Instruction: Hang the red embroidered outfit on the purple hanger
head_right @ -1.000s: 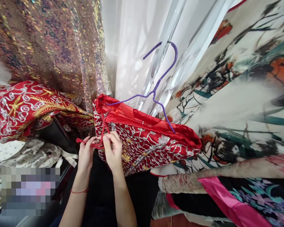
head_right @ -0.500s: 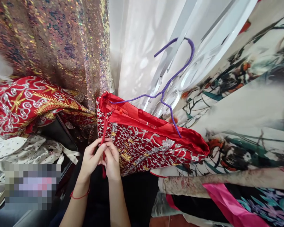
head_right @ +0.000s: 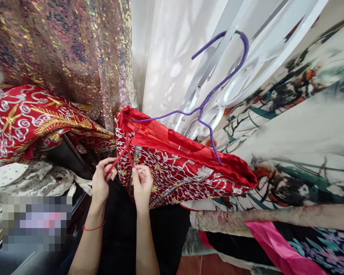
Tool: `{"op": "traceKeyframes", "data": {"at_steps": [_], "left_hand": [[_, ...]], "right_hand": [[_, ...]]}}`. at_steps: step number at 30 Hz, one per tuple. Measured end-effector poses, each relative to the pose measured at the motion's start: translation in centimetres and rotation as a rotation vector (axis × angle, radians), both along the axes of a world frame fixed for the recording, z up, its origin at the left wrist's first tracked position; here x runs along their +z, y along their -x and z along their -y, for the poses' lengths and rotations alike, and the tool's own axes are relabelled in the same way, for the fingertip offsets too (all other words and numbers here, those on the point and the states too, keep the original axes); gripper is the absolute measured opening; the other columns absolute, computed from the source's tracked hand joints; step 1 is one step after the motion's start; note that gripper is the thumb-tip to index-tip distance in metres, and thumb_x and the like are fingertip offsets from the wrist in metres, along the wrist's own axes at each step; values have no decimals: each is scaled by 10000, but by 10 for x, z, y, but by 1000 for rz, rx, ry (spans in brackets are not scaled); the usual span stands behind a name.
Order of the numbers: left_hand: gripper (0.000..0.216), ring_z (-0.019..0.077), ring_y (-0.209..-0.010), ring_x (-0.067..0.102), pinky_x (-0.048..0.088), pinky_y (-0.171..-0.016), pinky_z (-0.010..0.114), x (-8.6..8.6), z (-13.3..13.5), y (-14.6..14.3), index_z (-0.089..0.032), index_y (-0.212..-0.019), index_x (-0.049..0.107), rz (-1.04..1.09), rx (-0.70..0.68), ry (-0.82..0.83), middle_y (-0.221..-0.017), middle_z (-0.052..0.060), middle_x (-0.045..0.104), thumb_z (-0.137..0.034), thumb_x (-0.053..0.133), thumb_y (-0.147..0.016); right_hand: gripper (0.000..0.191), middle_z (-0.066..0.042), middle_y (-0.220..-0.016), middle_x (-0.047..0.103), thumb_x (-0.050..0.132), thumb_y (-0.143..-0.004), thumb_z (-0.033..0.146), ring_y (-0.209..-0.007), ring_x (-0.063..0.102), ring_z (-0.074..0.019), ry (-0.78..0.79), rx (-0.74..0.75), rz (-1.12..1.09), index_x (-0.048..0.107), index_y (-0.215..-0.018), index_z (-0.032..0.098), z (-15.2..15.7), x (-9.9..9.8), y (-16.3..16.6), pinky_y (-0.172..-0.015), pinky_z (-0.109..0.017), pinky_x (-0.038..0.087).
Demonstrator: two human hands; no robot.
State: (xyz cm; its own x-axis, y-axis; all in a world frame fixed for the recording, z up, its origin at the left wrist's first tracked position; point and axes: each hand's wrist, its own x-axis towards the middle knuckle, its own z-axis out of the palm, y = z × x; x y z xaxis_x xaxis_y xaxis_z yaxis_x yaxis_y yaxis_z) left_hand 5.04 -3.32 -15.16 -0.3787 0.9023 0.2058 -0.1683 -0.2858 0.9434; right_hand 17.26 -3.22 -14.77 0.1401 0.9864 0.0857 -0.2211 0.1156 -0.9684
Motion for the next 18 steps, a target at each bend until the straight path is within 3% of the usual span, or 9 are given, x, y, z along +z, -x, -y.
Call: {"op": "traceKeyframes", "data": {"at_steps": [6,10,15,18], "left_hand": [[414,54,-442,320,273,-436,175,-3,1,-4,-193,-1206,697,5,-50,36,-584,-60,496,-505,667,-936],[371,81,-498,452,408,-509,189,-7,3,5,-164,-1076,749,-79,-126,56,-590,-40,543,-470,746,-866],[251,50,-488,370,324,-494,160,-9,0,12,-155,-849,725,-178,43,21,-535,-79,418,-395,794,-823],[249,49,-477,377,318,-487,158,-9,-1,11,-159,-835,696,-156,133,17,-533,-73,463,-393,781,-840]], "right_hand": [[138,-19,-835,694,618,-916,338,-729,650,-144,-39,135,198,636,-960,209,0,9,23,-676,-246,520],[159,3,-733,671,578,-934,351,-630,585,-131,-89,144,444,634,-866,218,5,9,20,-622,-236,454],[310,58,-518,505,605,-916,395,-477,423,-95,-154,157,737,583,-661,220,25,17,2,-550,-237,338],[211,78,-536,476,615,-932,388,-473,418,-83,-153,215,676,637,-799,225,32,41,-4,-529,-220,335]]}}
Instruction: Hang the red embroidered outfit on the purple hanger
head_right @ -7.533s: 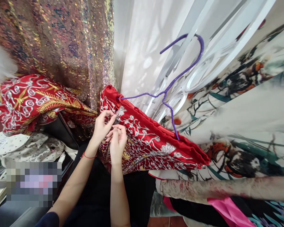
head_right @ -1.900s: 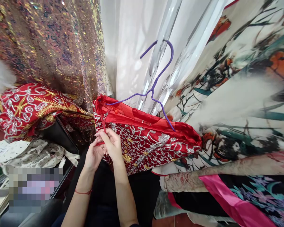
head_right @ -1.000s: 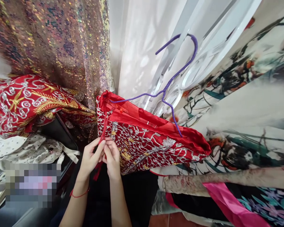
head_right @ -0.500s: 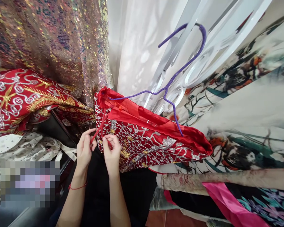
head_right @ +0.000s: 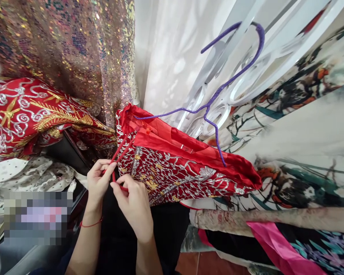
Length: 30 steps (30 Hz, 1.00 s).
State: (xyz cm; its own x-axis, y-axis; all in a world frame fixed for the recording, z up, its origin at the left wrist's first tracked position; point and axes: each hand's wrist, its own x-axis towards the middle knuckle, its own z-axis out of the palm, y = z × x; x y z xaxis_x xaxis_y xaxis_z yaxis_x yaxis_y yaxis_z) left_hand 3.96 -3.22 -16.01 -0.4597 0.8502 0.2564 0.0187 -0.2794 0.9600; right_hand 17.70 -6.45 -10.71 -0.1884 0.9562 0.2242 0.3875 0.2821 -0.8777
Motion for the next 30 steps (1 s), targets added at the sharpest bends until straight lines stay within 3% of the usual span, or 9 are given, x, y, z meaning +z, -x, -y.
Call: {"op": "traceKeyframes", "data": {"at_steps": [3,5,10,13,17,19,22,24,30], "left_hand": [[299,54,-456,414,328,-455,160,1,2,-3,-163,-803,666,30,-7,-20,-561,-42,561,-438,776,-838],[329,55,-446,425,319,-431,155,3,4,-5,-164,-772,648,31,-36,-44,-566,-30,582,-461,776,-832],[339,64,-480,474,378,-460,151,9,8,-8,-168,-755,636,34,-46,-94,-574,-34,567,-462,799,-802],[341,73,-501,497,416,-483,161,10,9,-6,-166,-748,635,71,-49,-86,-600,-20,593,-464,790,-809],[321,62,-484,476,401,-481,153,5,10,-4,-166,-784,641,122,-52,-59,-585,-35,578,-445,796,-815],[317,63,-486,483,400,-484,151,3,10,-4,-166,-803,641,146,-69,-47,-585,-39,574,-446,790,-827],[340,76,-526,538,440,-514,161,4,10,-6,-166,-801,644,147,-83,-52,-630,-20,616,-464,807,-809],[352,73,-528,533,440,-515,160,7,11,-7,-165,-788,647,140,-71,-65,-630,-21,609,-472,818,-796],[285,48,-444,432,357,-452,153,16,12,-11,-171,-862,671,157,-96,-105,-541,-59,520,-430,789,-851]], "right_hand": [[147,46,-713,609,582,-967,369,-553,530,-88,19,-18,-259,623,-985,229,-12,29,5,-550,-206,420],[134,29,-769,642,572,-974,361,-590,600,-93,0,-43,-448,586,-977,227,-29,41,14,-586,-213,486],[153,-15,-823,689,620,-938,355,-690,708,-133,-3,-127,-612,566,-918,214,-55,42,28,-562,-222,530],[96,-40,-899,703,601,-947,308,-781,714,-147,-77,-137,-561,588,-956,214,-47,37,24,-626,-246,561],[98,-18,-901,666,684,-891,287,-770,625,-126,-223,22,-218,655,-957,220,-30,38,8,-691,-251,528],[149,19,-816,627,757,-838,306,-689,562,-105,-211,103,-64,677,-934,225,-25,40,1,-637,-232,480],[77,52,-701,583,706,-887,286,-587,506,-74,-157,142,-7,675,-868,218,-24,42,0,-580,-214,432],[115,48,-681,601,650,-917,278,-566,523,-69,-136,93,-85,648,-825,211,-26,42,3,-555,-201,436],[157,47,-610,591,656,-874,327,-477,535,-77,-114,-295,-347,578,-801,212,-28,35,13,-420,-190,376]]}}
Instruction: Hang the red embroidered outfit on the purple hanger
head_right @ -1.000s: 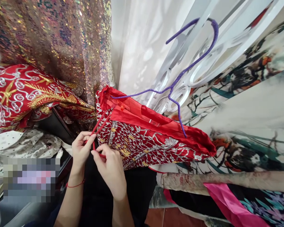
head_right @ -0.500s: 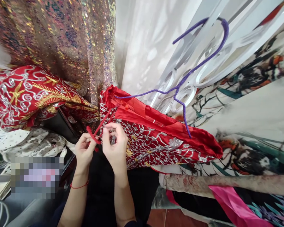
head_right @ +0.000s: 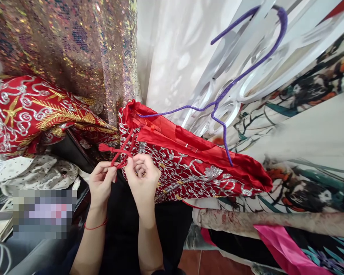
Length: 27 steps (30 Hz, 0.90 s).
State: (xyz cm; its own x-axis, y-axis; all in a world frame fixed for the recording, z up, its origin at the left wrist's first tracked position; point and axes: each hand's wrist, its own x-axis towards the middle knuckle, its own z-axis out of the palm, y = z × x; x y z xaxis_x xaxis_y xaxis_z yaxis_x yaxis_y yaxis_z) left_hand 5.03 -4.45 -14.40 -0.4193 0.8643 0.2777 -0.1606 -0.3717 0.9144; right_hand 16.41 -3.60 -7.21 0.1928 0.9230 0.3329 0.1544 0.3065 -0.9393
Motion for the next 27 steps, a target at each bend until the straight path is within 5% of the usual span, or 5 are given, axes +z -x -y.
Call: {"op": "traceKeyframes", "data": {"at_steps": [14,27], "left_hand": [[340,32,-424,323,267,-417,125,16,7,-26,-206,-992,559,357,-56,54,-537,-97,464,-500,711,-917],[322,34,-433,361,306,-408,114,18,10,-25,-227,-1008,556,340,32,85,-590,-91,496,-463,743,-894]], "right_hand": [[57,-12,-765,736,609,-843,195,-436,537,-74,-80,-72,-44,572,-804,211,17,-26,4,-427,-207,443],[114,65,-558,526,564,-734,193,-418,516,-84,88,-32,16,470,-690,240,36,-31,10,-407,-183,423]]}}
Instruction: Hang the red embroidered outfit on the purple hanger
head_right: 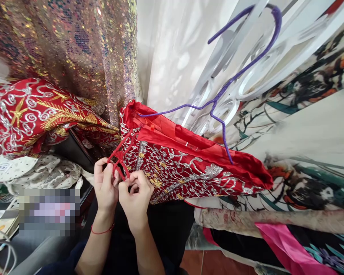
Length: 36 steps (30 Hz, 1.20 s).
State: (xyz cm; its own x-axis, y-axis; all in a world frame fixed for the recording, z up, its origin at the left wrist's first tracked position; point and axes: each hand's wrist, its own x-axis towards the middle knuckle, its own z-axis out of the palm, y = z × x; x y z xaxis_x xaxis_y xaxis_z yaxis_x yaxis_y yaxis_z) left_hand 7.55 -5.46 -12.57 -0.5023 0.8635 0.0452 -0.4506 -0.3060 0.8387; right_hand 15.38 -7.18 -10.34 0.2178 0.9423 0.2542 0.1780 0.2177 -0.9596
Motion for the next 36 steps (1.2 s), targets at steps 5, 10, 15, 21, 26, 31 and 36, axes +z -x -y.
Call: {"op": "traceKeyframes", "data": {"at_steps": [5,10,15,21,26,31,36], "left_hand": [[299,34,-475,421,358,-450,106,-2,-1,6,-202,-934,612,-84,19,-43,-600,-79,496,-427,792,-854],[245,36,-488,448,399,-483,111,-6,0,15,-190,-914,671,-208,-8,-81,-590,-67,517,-383,806,-847],[264,51,-485,446,383,-452,131,0,2,18,-185,-885,683,-263,-86,-59,-596,-53,524,-408,810,-828],[249,57,-476,472,383,-449,144,2,4,18,-189,-907,685,-253,-194,-79,-607,-36,569,-413,783,-857],[217,58,-482,467,372,-452,147,0,8,23,-189,-949,696,-282,-273,-83,-599,-36,558,-391,753,-892],[206,56,-485,481,379,-443,139,3,9,24,-194,-987,694,-302,-312,-74,-614,-39,565,-381,736,-912],[267,49,-466,457,359,-430,137,13,3,21,-207,-1114,657,-249,-217,-89,-608,-64,546,-366,740,-916]], "right_hand": [[92,16,-661,663,584,-812,213,-461,571,-97,-57,13,-23,517,-751,231,2,0,-6,-436,-200,466],[85,23,-649,659,622,-902,270,-477,592,-102,-120,1,-36,590,-844,217,-5,4,-7,-466,-214,482],[134,-17,-801,715,625,-949,338,-575,646,-112,-143,32,9,660,-925,211,-15,9,-7,-518,-229,526],[227,-66,-945,747,524,-1003,355,-748,708,-149,-66,22,-78,686,-1053,204,-24,0,-9,-681,-272,603],[251,-54,-1004,719,626,-914,344,-713,671,-133,74,395,-243,675,-1132,229,-32,-6,-16,-596,-234,562],[170,-28,-958,650,683,-879,381,-657,575,-98,48,505,-166,686,-921,216,-32,-4,-22,-572,-212,513],[207,37,-671,564,648,-906,388,-538,493,-80,53,317,-223,653,-823,198,-34,-1,-26,-515,-209,439]]}}
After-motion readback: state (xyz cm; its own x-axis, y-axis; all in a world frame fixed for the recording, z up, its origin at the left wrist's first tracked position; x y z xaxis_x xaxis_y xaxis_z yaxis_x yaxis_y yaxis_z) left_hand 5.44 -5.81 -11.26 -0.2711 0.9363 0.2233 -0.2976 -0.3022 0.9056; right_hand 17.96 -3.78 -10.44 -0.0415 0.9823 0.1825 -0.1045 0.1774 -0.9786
